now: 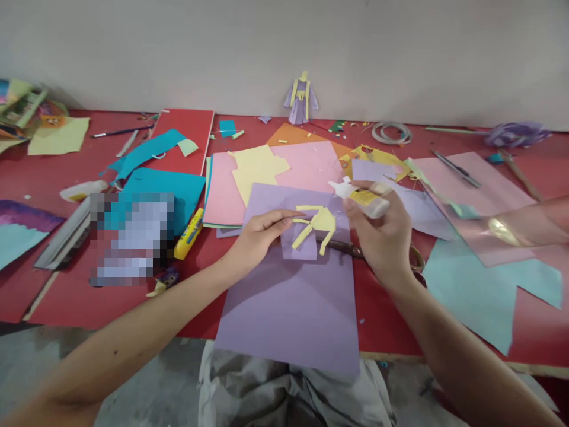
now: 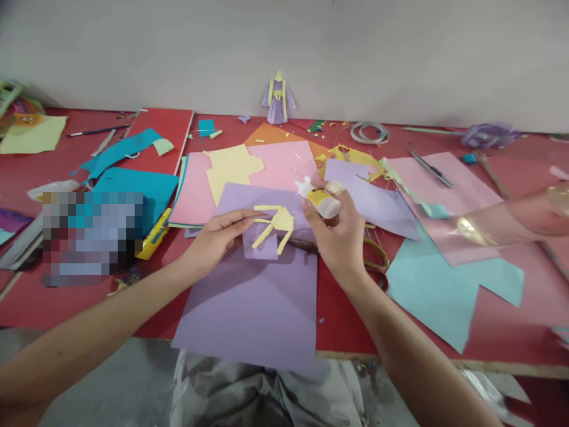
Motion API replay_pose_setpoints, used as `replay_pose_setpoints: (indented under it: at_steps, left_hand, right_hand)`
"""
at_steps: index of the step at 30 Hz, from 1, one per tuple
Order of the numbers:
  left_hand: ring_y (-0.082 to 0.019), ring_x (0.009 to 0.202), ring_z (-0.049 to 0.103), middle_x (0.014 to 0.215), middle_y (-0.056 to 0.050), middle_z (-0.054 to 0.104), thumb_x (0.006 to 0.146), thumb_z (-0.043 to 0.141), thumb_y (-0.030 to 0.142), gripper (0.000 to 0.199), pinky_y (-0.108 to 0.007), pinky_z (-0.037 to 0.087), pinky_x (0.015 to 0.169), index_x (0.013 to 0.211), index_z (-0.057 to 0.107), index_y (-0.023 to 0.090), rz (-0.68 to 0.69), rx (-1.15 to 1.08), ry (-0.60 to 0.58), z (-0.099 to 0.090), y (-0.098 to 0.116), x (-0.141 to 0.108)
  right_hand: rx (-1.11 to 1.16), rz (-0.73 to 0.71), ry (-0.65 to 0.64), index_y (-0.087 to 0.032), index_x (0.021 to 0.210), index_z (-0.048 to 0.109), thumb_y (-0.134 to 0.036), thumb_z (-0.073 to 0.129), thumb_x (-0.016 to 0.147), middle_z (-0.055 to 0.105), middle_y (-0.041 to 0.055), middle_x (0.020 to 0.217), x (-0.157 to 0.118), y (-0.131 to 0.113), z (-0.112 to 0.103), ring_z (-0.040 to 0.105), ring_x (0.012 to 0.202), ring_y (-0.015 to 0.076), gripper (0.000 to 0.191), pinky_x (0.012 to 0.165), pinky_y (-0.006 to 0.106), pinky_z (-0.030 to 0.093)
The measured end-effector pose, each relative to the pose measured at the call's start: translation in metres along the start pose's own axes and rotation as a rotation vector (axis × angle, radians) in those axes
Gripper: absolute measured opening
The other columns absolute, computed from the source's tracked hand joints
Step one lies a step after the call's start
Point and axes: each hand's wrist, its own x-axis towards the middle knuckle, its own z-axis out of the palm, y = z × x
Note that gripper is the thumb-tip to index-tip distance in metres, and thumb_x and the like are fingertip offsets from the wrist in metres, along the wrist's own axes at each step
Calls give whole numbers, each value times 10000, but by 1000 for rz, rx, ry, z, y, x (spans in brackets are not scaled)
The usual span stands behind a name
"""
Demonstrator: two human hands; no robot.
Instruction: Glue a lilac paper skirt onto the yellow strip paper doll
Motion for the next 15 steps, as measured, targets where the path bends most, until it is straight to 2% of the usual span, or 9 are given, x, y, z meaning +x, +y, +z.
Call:
replay_pose_setpoints:
  at_steps: [3,5,6,7,10,13,15]
  left_hand:
    - [-176,911,623,1129,-21,722,923,580,328,261,-257,415,697,1104,741,230,-18,19,11,-1,0,0]
    - [-142,757,588,1025,-11,732,921,579,340,259,-257,386,636,1093,744,237,-26,23,19,-1,0,0]
    - [-134,721,571,986,-7,731,919,580,341,255,-257,379,624,1085,746,239,-25,24,24,-1,0,0]
    - [-135,720,568,966,-6,730,918,580,339,253,-258,380,624,1080,747,239,-22,24,26,-1,1,0]
    - [-173,849,610,948,-18,732,913,583,315,243,-260,418,677,1066,751,230,-11,35,30,0,2,0]
    - [-203,943,625,846,-19,726,913,578,291,235,-270,447,736,1052,759,234,-11,31,23,1,3,0]
    - [-209,979,626,832,-14,726,910,590,292,226,-275,454,771,1047,763,245,-9,12,21,1,3,0]
  right_hand:
    - [-82,37,-189,-283,1214,623,-350,683,838,688,55,1121,5,3,-2,658,876,218,386,705,365,548]
    - [-162,-50,-210,-277,1218,634,-297,690,811,679,69,1085,7,4,-4,639,857,231,411,693,379,540]
    - [-204,-99,-192,-276,1185,655,-280,685,813,664,74,1124,6,4,-6,631,868,230,373,747,403,537]
    - [-222,-121,-176,-280,1158,667,-272,663,835,655,72,1143,6,3,-7,627,875,224,323,800,417,531]
    - [-118,-87,-164,-280,1087,673,-278,594,906,672,48,1083,3,-1,-8,643,861,190,198,824,378,533]
    - [8,-33,-221,-273,1087,667,-328,542,953,694,37,1048,1,-2,-5,667,913,185,191,818,347,544]
    - [33,-51,-260,-266,1108,661,-309,523,962,699,40,1048,2,0,-2,675,919,188,205,779,339,552]
